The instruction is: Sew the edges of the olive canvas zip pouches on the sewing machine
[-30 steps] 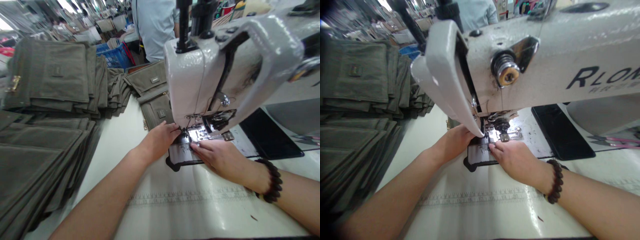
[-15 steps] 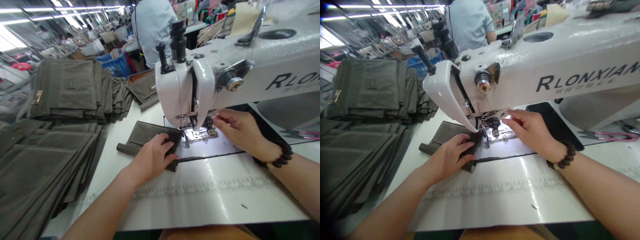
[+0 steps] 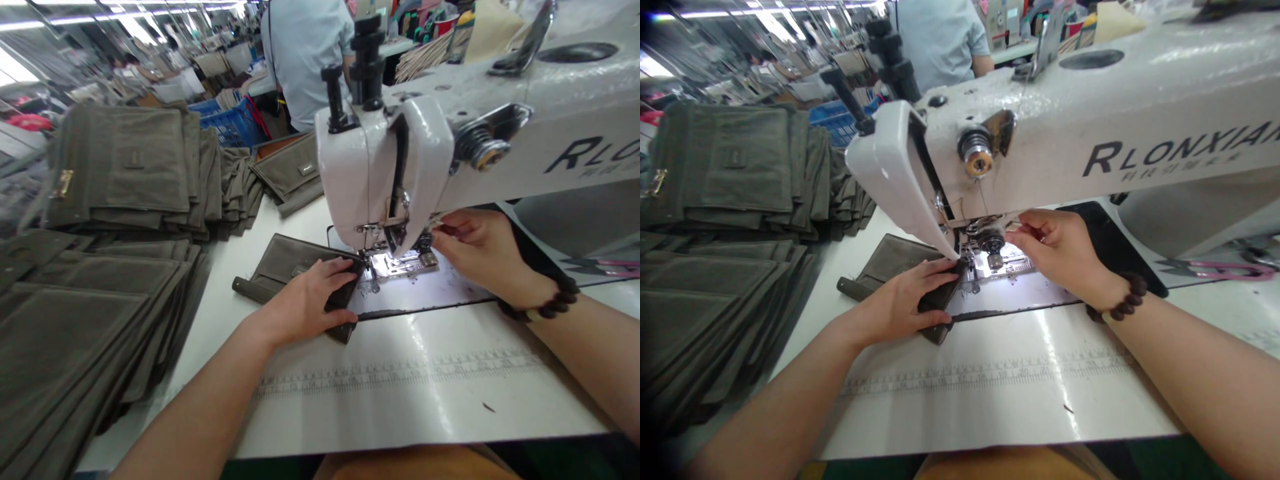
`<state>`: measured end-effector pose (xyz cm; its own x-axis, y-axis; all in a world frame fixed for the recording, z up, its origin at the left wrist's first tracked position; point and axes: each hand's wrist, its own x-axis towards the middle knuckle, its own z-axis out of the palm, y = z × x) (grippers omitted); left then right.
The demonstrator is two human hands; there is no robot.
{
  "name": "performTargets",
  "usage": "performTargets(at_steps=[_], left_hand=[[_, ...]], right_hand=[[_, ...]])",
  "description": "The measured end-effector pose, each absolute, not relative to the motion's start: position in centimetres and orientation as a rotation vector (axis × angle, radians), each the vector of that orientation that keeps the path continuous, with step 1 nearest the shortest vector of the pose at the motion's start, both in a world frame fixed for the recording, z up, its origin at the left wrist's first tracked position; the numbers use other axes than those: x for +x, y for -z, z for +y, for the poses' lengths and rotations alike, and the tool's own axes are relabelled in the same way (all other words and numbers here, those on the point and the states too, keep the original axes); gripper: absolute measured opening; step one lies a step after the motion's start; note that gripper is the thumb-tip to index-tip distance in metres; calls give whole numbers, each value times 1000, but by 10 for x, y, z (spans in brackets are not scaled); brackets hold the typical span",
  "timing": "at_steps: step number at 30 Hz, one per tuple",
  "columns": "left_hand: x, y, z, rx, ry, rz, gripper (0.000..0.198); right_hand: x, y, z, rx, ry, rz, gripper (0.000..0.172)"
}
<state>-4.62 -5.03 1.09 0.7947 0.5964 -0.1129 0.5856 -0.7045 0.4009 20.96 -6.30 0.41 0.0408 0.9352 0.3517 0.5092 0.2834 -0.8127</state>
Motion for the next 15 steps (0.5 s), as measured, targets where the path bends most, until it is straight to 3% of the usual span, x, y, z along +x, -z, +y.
performTargets(at_steps=[7,15], left_hand=[[-50,-7,-48,2573,-90,836,55],[-45,-15,-68,2619,-116,862,51]], right_hand=[[204,-6,-66,-1340,-507,-1638,24],[209,-8,-68,-1328,-399,-1822,31]])
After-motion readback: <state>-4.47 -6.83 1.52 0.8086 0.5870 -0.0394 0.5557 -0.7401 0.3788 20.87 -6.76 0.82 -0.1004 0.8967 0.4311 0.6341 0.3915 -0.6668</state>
